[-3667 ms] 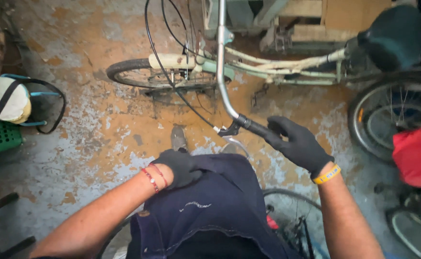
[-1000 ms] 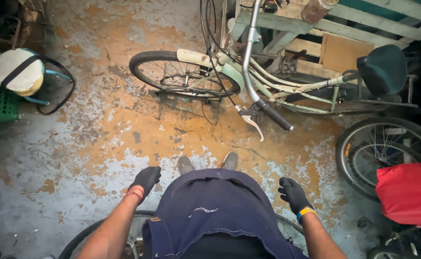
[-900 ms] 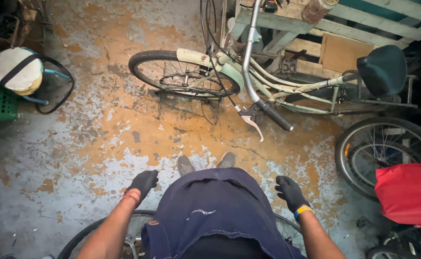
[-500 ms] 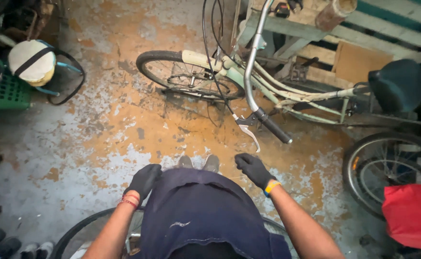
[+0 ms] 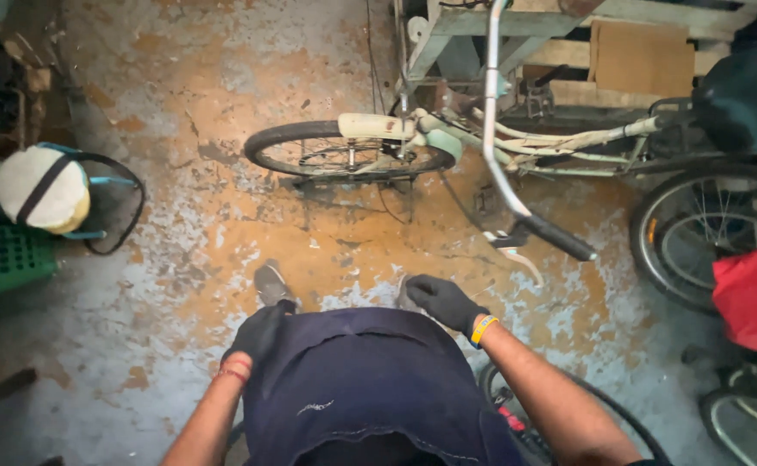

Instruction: Installing brake levers, cables, and grips onto a bicycle handlebar using wire cutters.

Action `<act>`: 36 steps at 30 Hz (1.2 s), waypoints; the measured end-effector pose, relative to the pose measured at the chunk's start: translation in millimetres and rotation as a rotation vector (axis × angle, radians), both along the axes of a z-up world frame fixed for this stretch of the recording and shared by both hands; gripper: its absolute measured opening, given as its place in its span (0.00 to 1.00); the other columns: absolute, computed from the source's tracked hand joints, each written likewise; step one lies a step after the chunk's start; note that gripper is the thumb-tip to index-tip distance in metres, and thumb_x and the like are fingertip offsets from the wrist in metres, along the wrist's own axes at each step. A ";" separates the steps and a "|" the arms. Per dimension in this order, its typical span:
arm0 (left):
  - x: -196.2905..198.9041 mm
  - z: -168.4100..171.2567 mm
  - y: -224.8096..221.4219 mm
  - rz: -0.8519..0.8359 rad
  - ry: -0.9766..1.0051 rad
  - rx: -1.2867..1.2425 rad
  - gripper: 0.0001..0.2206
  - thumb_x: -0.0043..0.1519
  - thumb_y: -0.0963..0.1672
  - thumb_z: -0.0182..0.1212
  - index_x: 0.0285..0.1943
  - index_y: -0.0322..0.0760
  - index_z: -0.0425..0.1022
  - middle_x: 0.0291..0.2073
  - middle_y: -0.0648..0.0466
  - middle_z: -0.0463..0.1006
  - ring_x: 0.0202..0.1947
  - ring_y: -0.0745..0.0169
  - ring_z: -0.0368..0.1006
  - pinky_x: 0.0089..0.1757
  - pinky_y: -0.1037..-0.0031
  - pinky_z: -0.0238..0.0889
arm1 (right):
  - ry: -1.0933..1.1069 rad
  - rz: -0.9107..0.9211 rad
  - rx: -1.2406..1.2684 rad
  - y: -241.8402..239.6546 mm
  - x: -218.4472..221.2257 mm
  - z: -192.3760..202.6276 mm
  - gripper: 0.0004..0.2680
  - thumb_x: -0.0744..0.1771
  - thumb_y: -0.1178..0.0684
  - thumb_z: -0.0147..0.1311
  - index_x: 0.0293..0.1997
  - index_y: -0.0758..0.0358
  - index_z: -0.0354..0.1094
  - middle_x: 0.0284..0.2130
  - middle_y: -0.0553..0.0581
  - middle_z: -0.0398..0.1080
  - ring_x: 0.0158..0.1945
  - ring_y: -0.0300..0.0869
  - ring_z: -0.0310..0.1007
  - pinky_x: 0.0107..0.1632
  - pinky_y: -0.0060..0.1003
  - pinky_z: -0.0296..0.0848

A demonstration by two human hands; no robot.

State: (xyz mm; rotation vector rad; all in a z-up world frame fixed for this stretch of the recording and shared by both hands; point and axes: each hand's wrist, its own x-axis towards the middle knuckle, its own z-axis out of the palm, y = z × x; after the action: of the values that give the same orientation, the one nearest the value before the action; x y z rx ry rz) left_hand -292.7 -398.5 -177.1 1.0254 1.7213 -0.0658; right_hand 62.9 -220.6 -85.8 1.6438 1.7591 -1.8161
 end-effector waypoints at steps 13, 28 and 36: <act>-144.1 92.7 241.8 0.085 -0.047 0.136 0.22 0.61 0.59 0.51 0.58 0.59 0.80 0.53 0.59 0.82 0.65 0.56 0.70 0.66 0.60 0.59 | -0.049 -0.273 -0.013 -18.4 -144.4 59.5 0.12 0.71 0.44 0.51 0.60 0.47 0.74 0.58 0.60 0.76 0.66 0.58 0.69 0.69 0.54 0.66; -51.1 150.1 491.6 -0.126 -0.374 0.418 0.26 0.68 0.49 0.55 0.76 0.43 0.59 0.61 0.45 0.76 0.60 0.48 0.76 0.62 0.56 0.67 | 0.276 -0.760 0.161 91.6 -194.1 1.4 0.12 0.72 0.51 0.51 0.62 0.61 0.72 0.50 0.70 0.77 0.54 0.55 0.78 0.56 0.51 0.76; -28.5 89.5 559.6 -0.520 -0.802 0.795 0.15 0.71 0.42 0.50 0.65 0.42 0.75 0.58 0.46 0.77 0.66 0.45 0.68 0.66 0.61 0.58 | 0.091 -1.140 0.246 159.7 -257.5 37.0 0.15 0.71 0.47 0.54 0.67 0.52 0.67 0.49 0.62 0.78 0.48 0.47 0.81 0.41 0.38 0.79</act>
State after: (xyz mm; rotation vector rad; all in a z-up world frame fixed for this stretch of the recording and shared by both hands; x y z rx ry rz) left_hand -321.1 161.1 -87.7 1.7513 0.6922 0.6599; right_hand -194.7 -60.9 -48.8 3.1075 1.1019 -2.0376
